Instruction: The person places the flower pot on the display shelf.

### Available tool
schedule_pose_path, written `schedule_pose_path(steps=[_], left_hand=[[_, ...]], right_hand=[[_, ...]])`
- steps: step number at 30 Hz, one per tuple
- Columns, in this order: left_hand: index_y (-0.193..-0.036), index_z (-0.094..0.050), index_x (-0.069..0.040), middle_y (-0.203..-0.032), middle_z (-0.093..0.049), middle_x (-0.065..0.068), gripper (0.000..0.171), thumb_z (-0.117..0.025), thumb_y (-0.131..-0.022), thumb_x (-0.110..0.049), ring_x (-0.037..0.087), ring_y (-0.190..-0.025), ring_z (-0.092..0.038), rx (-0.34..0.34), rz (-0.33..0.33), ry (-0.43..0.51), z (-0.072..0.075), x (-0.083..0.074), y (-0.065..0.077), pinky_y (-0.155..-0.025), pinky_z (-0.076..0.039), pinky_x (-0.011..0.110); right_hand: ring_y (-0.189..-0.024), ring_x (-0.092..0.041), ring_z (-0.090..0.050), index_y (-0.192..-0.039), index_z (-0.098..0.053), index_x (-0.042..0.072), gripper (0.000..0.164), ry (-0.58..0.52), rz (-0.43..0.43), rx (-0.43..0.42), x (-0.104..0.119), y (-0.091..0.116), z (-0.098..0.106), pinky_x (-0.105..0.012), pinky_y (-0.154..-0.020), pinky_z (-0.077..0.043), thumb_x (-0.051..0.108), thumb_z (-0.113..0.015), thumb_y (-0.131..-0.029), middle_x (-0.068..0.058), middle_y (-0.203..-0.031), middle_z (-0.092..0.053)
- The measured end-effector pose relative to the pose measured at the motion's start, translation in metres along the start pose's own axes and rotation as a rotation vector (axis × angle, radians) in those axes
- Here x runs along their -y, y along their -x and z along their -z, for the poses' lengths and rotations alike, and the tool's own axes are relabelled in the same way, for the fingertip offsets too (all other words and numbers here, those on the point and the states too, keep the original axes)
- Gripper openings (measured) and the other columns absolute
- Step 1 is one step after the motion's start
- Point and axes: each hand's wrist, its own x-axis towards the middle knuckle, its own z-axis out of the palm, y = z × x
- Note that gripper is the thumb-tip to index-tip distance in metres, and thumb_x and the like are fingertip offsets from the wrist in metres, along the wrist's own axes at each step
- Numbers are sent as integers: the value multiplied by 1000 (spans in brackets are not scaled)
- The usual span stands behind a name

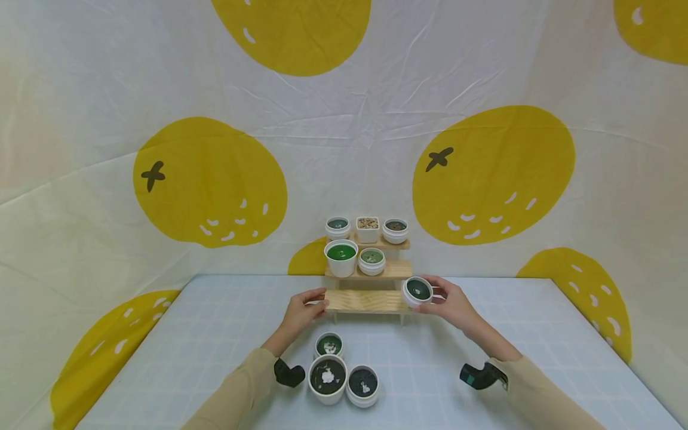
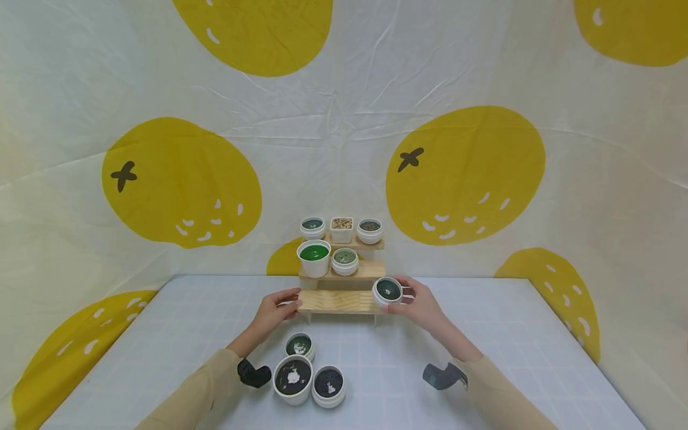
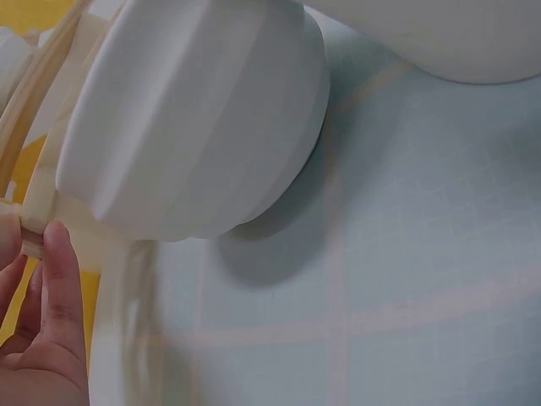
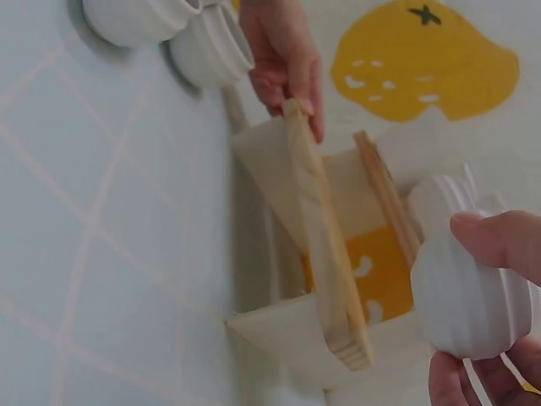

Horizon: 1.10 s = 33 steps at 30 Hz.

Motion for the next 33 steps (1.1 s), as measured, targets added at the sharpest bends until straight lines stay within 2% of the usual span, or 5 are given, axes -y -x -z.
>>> schedule_pose_path(steps=[7, 10, 15, 22, 33], left_hand=[[-125, -57, 11, -116, -61, 31, 38, -62, -89, 0, 12, -77, -64, 0, 3, -4, 0, 1, 0, -77, -61, 35], [-125, -57, 11, -116, -61, 30, 38, -62, -90, -1, 11, -78, -64, 3, 3, -5, 0, 1, 1, -77, -61, 34], [-125, -57, 11, -116, -61, 30, 38, -62, -89, -1, 11, -76, -64, 6, 5, -2, 0, 7, -5, -76, -61, 33], [-125, -59, 8, -115, -63, 27, 39, -65, -88, -4, 9, -74, -63, -10, 3, 11, -1, 32, -19, -69, -60, 26], [-125, -61, 3, -116, -63, 23, 38, -66, -89, -8, 12, -76, -65, -25, 32, -1, -2, 33, -21, -73, -60, 27]], right_hand=[[-116, -35, -55, -138, -46, 4, 69, 31, -24, -45, 5, -12, 0, -44, -98, -52, 19, -79, -79, -20, -136, -51], [-118, -36, -53, -138, -46, 3, 70, 50, 2, -83, 8, -17, -1, -49, -101, -49, 18, -79, -78, -21, -135, -51], [-116, -34, -52, -136, -48, 1, 68, 55, 43, -138, 13, -23, -3, -49, -103, -47, 14, -80, -77, -20, -132, -53], [-116, -34, -52, -137, -47, 2, 69, 19, 21, -164, 18, -31, -5, -48, -104, -47, 14, -79, -78, -20, -133, -53], [-117, -35, -53, -138, -47, 3, 71, -7, 4, -211, 20, -47, -8, -48, -103, -47, 15, -80, -77, -20, -133, -54]])
